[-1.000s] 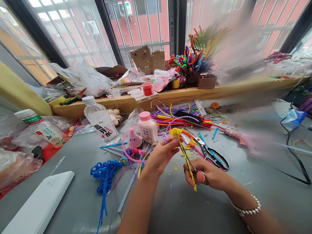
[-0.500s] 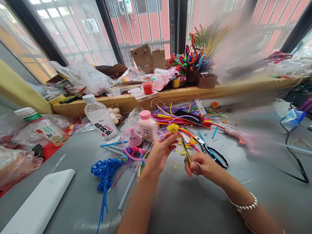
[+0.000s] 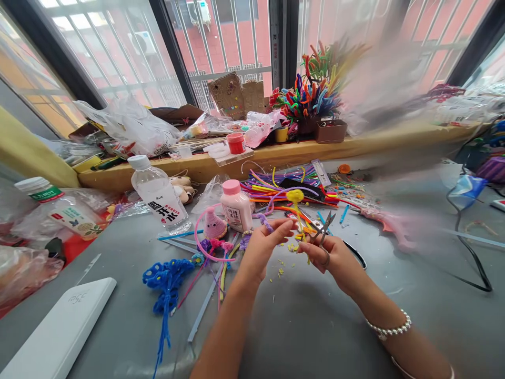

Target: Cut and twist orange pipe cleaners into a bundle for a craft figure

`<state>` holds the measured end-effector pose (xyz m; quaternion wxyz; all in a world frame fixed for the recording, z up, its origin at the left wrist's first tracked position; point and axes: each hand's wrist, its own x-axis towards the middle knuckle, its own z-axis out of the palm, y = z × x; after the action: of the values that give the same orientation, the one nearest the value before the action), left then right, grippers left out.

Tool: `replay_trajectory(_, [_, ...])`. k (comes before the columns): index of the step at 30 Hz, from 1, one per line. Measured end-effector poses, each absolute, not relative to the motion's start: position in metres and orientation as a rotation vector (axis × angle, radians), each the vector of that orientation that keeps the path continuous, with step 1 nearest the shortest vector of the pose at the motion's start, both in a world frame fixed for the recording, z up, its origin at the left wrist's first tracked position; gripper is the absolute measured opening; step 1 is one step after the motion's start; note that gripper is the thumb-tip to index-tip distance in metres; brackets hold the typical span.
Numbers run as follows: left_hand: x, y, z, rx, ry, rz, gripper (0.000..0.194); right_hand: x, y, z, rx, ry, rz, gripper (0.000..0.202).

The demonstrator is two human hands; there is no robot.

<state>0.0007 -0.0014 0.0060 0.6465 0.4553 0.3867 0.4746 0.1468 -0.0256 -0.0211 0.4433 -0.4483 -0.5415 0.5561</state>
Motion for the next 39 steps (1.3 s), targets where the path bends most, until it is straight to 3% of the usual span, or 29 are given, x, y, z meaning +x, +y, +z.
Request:
replay_trajectory(10, [0.010,-0.006,0.006,1.241,1.008,1.034,0.016,0.147,-0.023,-0.029,-1.151,-1.447,1.306,0.034])
replay_trajectory(21, [0.004,-0.005,0.011,1.283,1.013,1.022,0.017,0.146,-0.024,-0.029,-1.030,-1.791,1.291,0.075])
replay_trajectory(39, [0.002,-0.007,0.012,1.286,0.840,0.862,0.015,0.152,-0.022,-0.025,-0.935,-1.963,1.212,0.077])
